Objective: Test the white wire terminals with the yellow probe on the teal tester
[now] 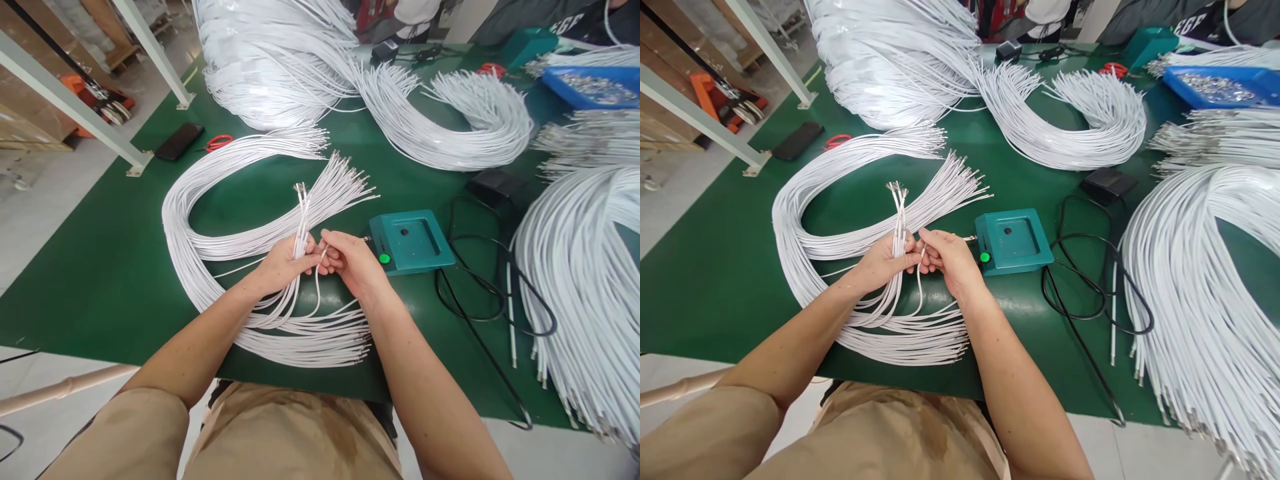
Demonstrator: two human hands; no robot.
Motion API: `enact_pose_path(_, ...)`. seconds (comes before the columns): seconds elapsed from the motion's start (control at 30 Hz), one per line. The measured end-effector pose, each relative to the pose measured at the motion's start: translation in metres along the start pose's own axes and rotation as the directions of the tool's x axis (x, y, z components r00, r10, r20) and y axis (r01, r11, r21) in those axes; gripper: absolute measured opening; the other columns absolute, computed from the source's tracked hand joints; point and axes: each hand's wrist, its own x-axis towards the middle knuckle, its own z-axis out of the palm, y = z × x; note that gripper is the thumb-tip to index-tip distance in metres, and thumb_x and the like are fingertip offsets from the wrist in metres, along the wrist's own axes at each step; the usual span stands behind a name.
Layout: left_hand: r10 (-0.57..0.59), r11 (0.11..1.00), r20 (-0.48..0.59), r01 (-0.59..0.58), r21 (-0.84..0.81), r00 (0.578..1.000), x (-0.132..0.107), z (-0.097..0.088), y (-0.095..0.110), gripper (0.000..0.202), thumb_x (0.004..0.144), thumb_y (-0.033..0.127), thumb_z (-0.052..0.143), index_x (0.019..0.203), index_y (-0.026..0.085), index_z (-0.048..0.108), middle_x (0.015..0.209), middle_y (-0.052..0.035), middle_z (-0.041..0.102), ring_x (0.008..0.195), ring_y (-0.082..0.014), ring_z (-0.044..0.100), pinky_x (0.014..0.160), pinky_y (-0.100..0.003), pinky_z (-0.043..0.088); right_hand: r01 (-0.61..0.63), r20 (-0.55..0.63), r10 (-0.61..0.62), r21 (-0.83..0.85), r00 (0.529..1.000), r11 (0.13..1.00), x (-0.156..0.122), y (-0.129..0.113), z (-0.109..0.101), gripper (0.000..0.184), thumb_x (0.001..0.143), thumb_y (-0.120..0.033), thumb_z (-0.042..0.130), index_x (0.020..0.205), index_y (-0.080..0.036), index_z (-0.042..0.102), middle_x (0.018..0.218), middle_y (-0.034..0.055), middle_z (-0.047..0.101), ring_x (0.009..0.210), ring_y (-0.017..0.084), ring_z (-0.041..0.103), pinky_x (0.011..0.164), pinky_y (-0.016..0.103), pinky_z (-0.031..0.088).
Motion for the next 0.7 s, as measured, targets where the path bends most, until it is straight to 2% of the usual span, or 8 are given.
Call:
enact_pose_path(0.1, -0.004, 1.000, -0.032, 0.005, 0.006, 0.999, 0.0009, -0.0039, -0.0009, 0.029, 0.076, 0.023, 0.068, 0.074, 0.018, 0.039, 0.069, 0.0045, 0.058, 0.059, -0.0072, 0.060, 0.058, -0.021, 0.047, -0.004, 0.040, 0.002, 0.045, 0.999, 0.999, 0.0004, 0.0005, -0.0015, 0.037, 0.072, -0.047, 0.072, 0.060, -0.017, 0.054, 0.048, -0.0076, 0.041, 0.045, 0.007, 0.041, 0.050, 0.023, 0.037)
enact_pose_path(0.23, 0.006, 1.000, -0.045, -0.006, -0.013, 0.999, 0.0024, -0.0075, -0.0016, 0.029, 0.076, 0.023, 0.069, 0.075, 0.017, 0.040, 0.072, 0.0036, 0.061, 0.061, -0.0082, 0.062, 0.058, -0.021, 0.048, 0.023, 0.042, -0.025, 0.050, 0.999, 0.998, 0.0009, 0.0019, -0.0029, 0.036, 0.071, -0.050, 0.072, 0.068, -0.017, 0.058, 0.053, -0.0069, 0.046, 0.047, 0.006, 0.042, 0.051, 0.023, 0.037)
enact_pose_path(0.33, 0.016, 0.999, -0.047, -0.018, -0.048, 0.999, 0.0031, -0.0091, -0.0017, 0.027, 0.077, 0.024, 0.069, 0.080, 0.017, 0.043, 0.075, 0.0018, 0.063, 0.065, -0.0107, 0.065, 0.059, -0.021, 0.048, 0.053, -0.019, -0.052, 0.009, 0.998, 0.999, -0.0008, 0.0007, -0.0018, 0.033, 0.071, -0.047, 0.073, 0.073, -0.016, 0.062, 0.057, -0.0052, 0.051, 0.050, 0.007, 0.045, 0.052, 0.022, 0.037)
enact_pose_path(0.4, 0.035, 0.997, -0.040, -0.038, -0.064, 0.999, 0.0031, -0.0100, -0.0016, 0.026, 0.078, 0.026, 0.069, 0.090, 0.017, 0.048, 0.076, 0.0009, 0.063, 0.068, -0.0125, 0.066, 0.059, -0.021, 0.048, 0.092, -0.072, -0.096, -0.058, 0.993, 0.994, -0.0026, -0.0010, 0.0003, 0.032, 0.072, -0.047, 0.071, 0.073, -0.016, 0.064, 0.060, -0.0034, 0.055, 0.052, 0.007, 0.045, 0.053, 0.022, 0.039)
enact_pose_path(0.53, 0.081, 0.995, -0.030, -0.082, -0.058, 0.996, 0.0023, -0.0110, -0.0013, 0.046, 0.079, 0.027, 0.068, 0.121, 0.019, 0.050, 0.077, 0.0018, 0.060, 0.070, -0.0133, 0.066, 0.060, -0.023, 0.049, 0.178, -0.173, -0.223, -0.242, 0.959, 0.954, -0.0051, -0.0029, 0.0056, 0.025, 0.069, -0.040, 0.073, 0.074, -0.016, 0.068, 0.064, -0.0007, 0.061, 0.054, 0.007, 0.047, 0.055, 0.023, 0.042)
enact_pose_path(0.6, 0.084, 0.995, -0.029, -0.086, -0.057, 0.996, 0.0020, -0.0109, -0.0014, 0.048, 0.079, 0.027, 0.067, 0.124, 0.019, 0.051, 0.079, 0.0010, 0.060, 0.070, -0.0131, 0.066, 0.060, -0.023, 0.049, 0.180, -0.194, -0.239, -0.279, 0.952, 0.943, -0.0049, -0.0027, 0.0066, 0.022, 0.067, -0.036, 0.073, 0.075, -0.016, 0.069, 0.063, -0.0006, 0.062, 0.054, 0.008, 0.047, 0.055, 0.023, 0.043)
enact_pose_path(0.7, 0.079, 0.995, -0.023, -0.080, -0.051, 0.997, 0.0018, -0.0104, -0.0015, 0.041, 0.079, 0.029, 0.068, 0.117, 0.017, 0.057, 0.081, -0.0008, 0.060, 0.070, -0.0131, 0.065, 0.059, -0.022, 0.049, 0.147, -0.200, -0.209, -0.288, 0.957, 0.946, -0.0032, -0.0021, 0.0051, 0.018, 0.068, -0.033, 0.069, 0.073, -0.015, 0.068, 0.062, -0.0006, 0.062, 0.052, 0.008, 0.047, 0.053, 0.023, 0.044)
